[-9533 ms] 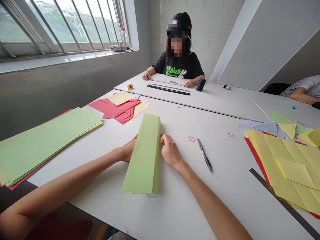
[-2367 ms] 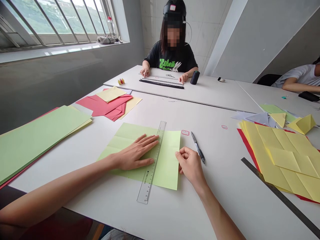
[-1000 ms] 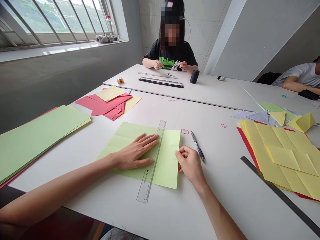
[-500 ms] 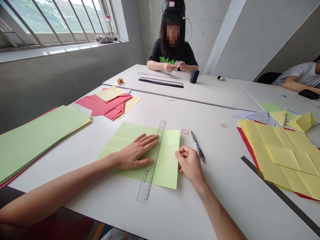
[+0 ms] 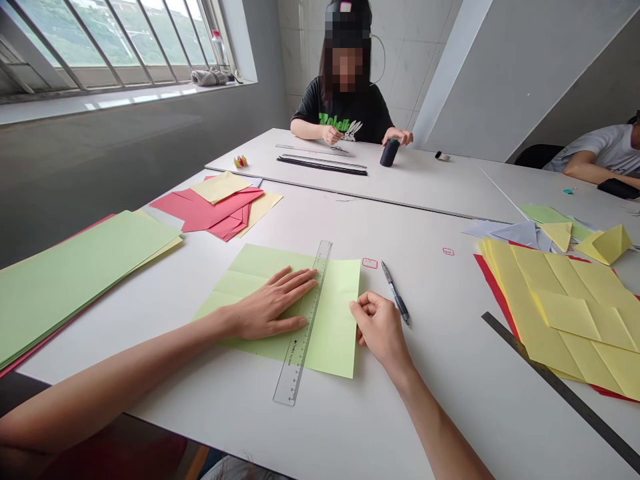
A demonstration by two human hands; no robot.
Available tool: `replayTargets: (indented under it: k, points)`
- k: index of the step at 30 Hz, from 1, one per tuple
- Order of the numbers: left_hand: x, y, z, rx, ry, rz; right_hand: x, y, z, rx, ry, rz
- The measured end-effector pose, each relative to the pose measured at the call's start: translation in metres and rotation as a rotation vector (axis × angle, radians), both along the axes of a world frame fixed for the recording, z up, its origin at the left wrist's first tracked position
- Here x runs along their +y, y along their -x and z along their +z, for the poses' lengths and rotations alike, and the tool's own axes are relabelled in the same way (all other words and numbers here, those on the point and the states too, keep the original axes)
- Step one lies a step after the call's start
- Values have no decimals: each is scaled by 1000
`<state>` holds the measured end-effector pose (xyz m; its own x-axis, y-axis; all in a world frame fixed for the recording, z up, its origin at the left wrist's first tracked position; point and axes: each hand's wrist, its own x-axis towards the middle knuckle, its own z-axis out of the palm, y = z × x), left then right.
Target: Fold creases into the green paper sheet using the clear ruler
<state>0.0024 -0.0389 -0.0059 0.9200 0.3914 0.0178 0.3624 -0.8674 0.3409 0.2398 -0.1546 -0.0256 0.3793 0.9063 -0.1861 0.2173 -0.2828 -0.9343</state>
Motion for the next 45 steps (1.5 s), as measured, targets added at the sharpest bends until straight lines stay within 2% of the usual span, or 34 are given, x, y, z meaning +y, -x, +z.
replayTargets:
  k: [45]
  points:
    - [1, 0, 0, 39, -15, -3, 0, -1, 0, 16, 6, 9]
